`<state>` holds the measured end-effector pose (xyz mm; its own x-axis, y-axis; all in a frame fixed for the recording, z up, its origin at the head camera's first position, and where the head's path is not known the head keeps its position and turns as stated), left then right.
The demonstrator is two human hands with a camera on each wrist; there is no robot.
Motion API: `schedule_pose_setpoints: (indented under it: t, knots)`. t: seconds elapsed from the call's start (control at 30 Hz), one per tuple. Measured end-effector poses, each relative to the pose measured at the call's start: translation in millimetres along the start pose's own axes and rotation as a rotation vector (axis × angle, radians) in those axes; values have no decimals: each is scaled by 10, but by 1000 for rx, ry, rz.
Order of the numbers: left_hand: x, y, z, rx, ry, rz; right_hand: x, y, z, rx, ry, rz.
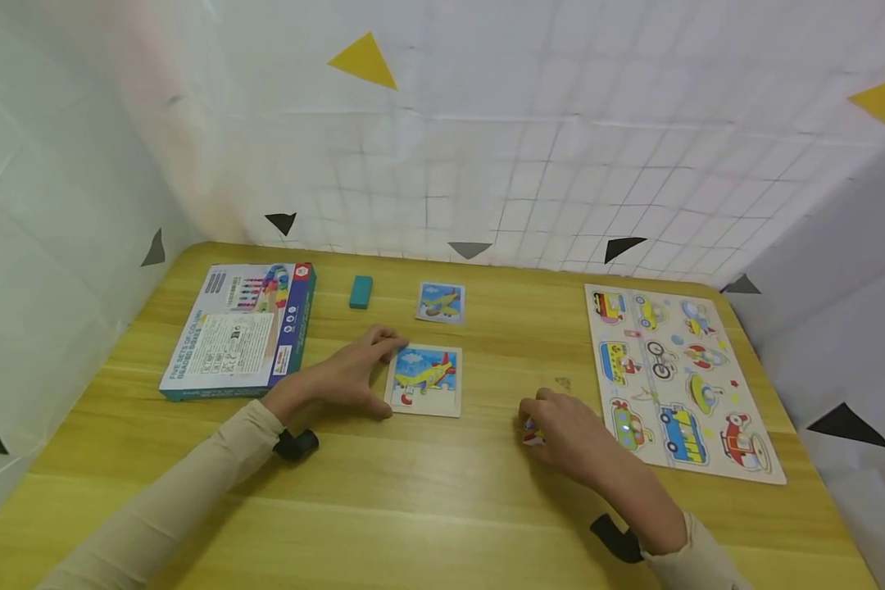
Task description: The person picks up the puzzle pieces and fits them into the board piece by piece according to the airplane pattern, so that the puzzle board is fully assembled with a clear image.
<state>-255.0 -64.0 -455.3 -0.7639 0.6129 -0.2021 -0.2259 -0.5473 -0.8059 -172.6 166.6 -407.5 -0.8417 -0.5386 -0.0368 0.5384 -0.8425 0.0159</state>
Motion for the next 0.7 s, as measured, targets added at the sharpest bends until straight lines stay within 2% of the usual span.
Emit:
schedule_pose_setpoints:
  t: [0.33, 0.7]
  knots:
    - [-14, -2, -15, -10, 5, 6, 9, -26, -38, 39, -8, 1]
    - [-22, -33, 3, -14, -1, -9, 66, 74, 63, 20, -100, 46]
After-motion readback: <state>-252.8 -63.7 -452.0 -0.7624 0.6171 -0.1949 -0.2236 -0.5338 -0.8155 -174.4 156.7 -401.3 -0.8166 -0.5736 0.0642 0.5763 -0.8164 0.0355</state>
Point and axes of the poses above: each hand's wrist, its own x-axis towards the middle knuckle, its own z-axis out of the back of the hand, y = z × x, the point moved 10 cm from there along x, towards the middle knuckle, and after that the axes turned 15 degrees about -x, right-handed, at the moved point
